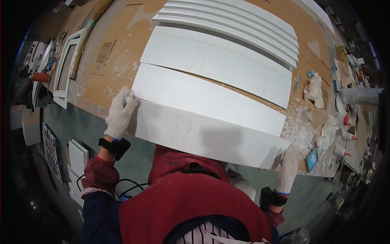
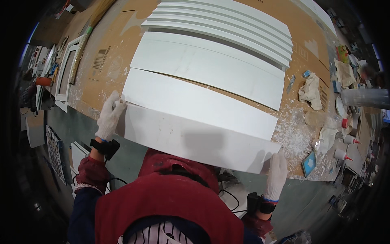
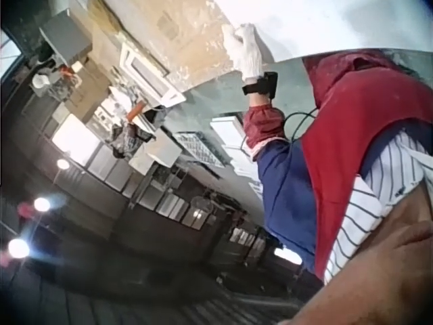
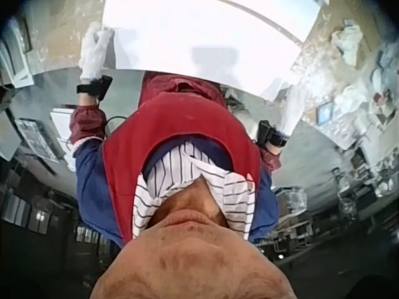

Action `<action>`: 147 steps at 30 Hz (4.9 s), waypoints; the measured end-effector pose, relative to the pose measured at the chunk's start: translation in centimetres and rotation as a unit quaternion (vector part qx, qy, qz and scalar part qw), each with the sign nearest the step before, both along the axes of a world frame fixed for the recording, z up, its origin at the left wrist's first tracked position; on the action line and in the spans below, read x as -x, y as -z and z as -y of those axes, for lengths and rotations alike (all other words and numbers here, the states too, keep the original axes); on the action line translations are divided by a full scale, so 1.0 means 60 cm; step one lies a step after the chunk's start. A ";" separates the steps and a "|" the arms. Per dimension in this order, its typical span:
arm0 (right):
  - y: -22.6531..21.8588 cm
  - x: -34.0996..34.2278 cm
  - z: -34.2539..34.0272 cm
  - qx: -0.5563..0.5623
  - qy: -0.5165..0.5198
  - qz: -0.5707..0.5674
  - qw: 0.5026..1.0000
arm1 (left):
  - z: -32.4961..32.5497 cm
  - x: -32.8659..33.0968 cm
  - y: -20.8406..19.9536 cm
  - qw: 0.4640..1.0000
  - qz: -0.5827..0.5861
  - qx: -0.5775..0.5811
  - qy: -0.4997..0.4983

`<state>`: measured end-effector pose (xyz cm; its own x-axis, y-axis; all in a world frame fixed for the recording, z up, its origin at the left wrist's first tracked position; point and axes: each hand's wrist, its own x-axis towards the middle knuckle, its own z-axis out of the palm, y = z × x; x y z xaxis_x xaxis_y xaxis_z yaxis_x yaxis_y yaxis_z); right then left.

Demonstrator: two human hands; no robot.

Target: Clean and prepare white furniture panels by wiping with a cloth and using a small cleaning tool on the edges.

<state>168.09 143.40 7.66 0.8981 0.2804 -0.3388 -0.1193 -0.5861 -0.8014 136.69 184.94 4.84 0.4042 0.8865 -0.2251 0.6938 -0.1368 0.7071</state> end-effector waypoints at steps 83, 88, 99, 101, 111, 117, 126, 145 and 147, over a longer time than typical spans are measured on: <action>0.020 -0.629 -0.616 0.435 -0.350 0.220 0.800 | -0.487 -0.655 0.035 0.848 -0.325 -0.259 0.330; 0.029 -0.642 -0.637 0.419 -0.321 0.238 0.815 | -0.510 -0.674 0.050 0.851 -0.320 -0.278 0.311; 0.063 -0.708 -0.649 0.392 -0.320 0.265 0.821 | -0.549 -0.717 0.051 0.854 -0.321 -0.264 0.314; 0.063 -0.719 -0.638 0.381 -0.329 0.264 0.823 | -0.540 -0.713 0.049 0.852 -0.314 -0.260 0.329; 0.067 -0.716 -0.584 0.307 -0.194 0.192 0.912 | -0.569 -0.673 0.040 0.926 -0.264 -0.131 0.237; 0.128 -0.711 -0.610 0.359 -0.140 0.276 0.880 | -0.574 -0.709 0.080 0.944 -0.252 -0.204 0.064; 0.116 -0.682 -0.577 0.344 -0.171 0.272 0.882 | -0.547 -0.680 0.055 0.935 -0.292 -0.180 0.091; 0.138 -0.766 -0.600 0.267 -0.174 0.359 0.877 | -0.585 -0.718 0.078 0.933 -0.195 -0.268 0.140; 0.149 -0.783 -0.604 0.234 -0.162 0.355 0.891 | -0.584 -0.732 0.062 0.929 -0.227 -0.228 0.180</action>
<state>215.04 179.65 -1.27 0.8308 0.5402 0.1340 0.5552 -0.7874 -0.2678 180.63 219.99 1.09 0.6484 0.7573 -0.0785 0.7577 -0.6318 0.1636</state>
